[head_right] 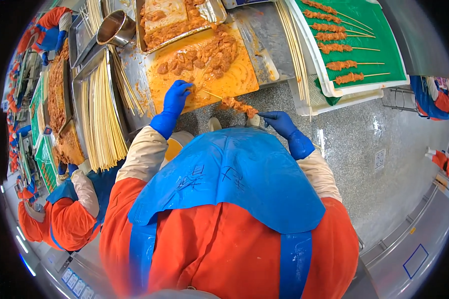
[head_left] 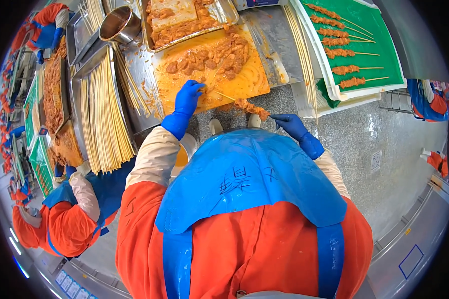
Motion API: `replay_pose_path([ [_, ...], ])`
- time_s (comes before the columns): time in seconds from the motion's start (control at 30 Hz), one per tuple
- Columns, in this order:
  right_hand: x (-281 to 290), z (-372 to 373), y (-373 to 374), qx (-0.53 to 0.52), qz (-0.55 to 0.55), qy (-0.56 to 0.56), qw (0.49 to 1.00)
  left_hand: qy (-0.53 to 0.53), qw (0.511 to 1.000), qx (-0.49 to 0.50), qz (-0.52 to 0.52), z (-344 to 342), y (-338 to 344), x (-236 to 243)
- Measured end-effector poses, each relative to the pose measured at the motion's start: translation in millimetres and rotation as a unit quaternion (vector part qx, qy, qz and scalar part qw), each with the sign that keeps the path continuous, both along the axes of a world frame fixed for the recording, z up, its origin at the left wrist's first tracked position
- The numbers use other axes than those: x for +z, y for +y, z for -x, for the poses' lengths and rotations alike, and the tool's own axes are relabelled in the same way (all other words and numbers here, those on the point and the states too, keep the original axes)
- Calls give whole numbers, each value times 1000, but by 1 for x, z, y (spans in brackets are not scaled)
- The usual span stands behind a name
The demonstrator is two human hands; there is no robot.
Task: The recorder is skewering pieces of marinated meat onto wooden sticks in an industrial food production setting.
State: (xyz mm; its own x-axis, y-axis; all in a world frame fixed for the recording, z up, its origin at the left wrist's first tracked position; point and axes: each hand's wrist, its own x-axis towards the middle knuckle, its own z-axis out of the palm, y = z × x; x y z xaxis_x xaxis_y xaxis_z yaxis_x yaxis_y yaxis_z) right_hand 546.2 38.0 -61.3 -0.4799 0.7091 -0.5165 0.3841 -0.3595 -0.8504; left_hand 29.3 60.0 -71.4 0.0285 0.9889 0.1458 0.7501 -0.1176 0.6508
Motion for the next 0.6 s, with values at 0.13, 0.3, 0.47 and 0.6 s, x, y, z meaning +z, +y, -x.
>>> replay_pose_path([
  [0.13, 2, 8, 4, 13, 1, -12, 1000, 13, 1000, 21, -5, -11, 6, -6],
  [0.3, -11, 8, 6, 0, -15, 13, 1000, -16, 1000, 17, 10, -8, 3, -1],
  [0.47, -4, 6, 13, -1, -13, -3, 1000, 0, 999, -3, 35, -14, -5, 0],
  [0.6, -5, 5, 18, 10, -3, 4, 1000, 23, 1000, -6, 3, -25, 0, -9],
])
